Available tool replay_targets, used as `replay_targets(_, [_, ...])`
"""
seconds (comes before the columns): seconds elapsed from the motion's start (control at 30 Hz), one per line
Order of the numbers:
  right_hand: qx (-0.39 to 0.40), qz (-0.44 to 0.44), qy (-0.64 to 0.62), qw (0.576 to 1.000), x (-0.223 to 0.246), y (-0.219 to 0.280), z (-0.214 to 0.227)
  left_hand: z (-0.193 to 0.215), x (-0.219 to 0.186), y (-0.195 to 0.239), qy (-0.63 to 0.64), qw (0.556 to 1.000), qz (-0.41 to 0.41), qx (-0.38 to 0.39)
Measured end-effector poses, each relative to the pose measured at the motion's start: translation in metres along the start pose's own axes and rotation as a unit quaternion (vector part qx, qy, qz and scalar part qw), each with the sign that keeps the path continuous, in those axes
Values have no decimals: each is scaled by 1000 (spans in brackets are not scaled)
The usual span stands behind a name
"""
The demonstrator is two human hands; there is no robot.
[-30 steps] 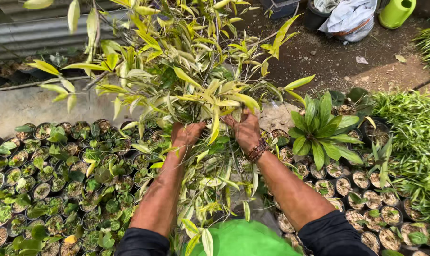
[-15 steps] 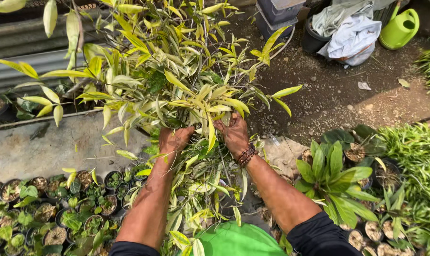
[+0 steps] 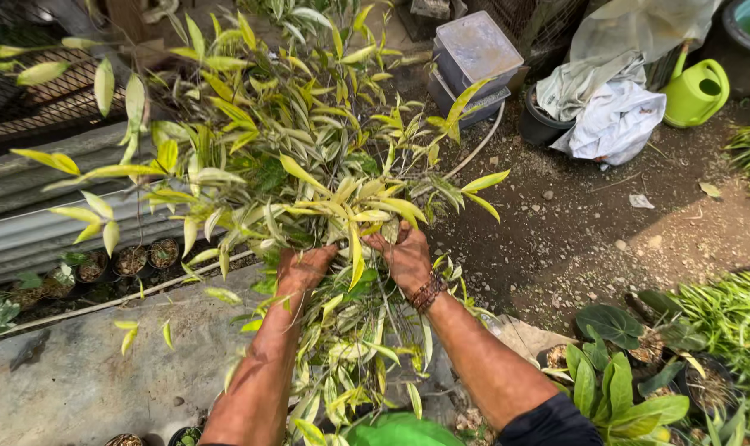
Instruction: The person carries a large bunch of variegated plant branches through a garden area and places them on a concrete floor. They then sit and use a knife to strip leaves from the branches, accumulating a pile of leaves on the ground.
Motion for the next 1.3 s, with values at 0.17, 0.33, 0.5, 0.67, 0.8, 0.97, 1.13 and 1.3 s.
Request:
replay_targets(0.17, [-144, -7, 103, 984, 44, -94, -2, 9, -50, -120, 38, 999, -26, 10])
replay_targets(0.33, [-115, 20, 140, 983, 87, -191, -8, 21, -93, -214, 37, 999, 1, 18])
replay_targets(0.5, [50, 30, -132, 990, 108, -305, -16, 26, -130, -312, 74, 996, -42, -15])
replay_targets(0.67, [-72, 111, 145, 981, 159, -412, -10, 17, -159, -426, 81, 995, -50, -30])
replay_targets(0.8, [-42, 90, 151, 984, 215, -506, -18, 12, -188, -516, 124, 985, -109, -54])
replay_targets(0.97, [19, 41, 150, 988, 261, -615, -38, 13, -189, -626, 135, 986, -71, -70])
replay_targets(1.13, [-10, 84, 261, 962, 284, -739, -44, 0, -192, -768, -118, 963, -242, -11])
replay_targets(1.3, [-25, 35, 241, 969, 300, -879, -44, -16, -203, -907, 177, 982, -46, -36])
Point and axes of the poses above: each hand's wrist, its own y-axis away from the middle knuckle, its own z-axis out of the back of the hand, x = y × z, the point moved 4 cm from there along -y, towards the middle knuckle, and after that the axes turned 11 degrees about -z, right-handed, at the moved point
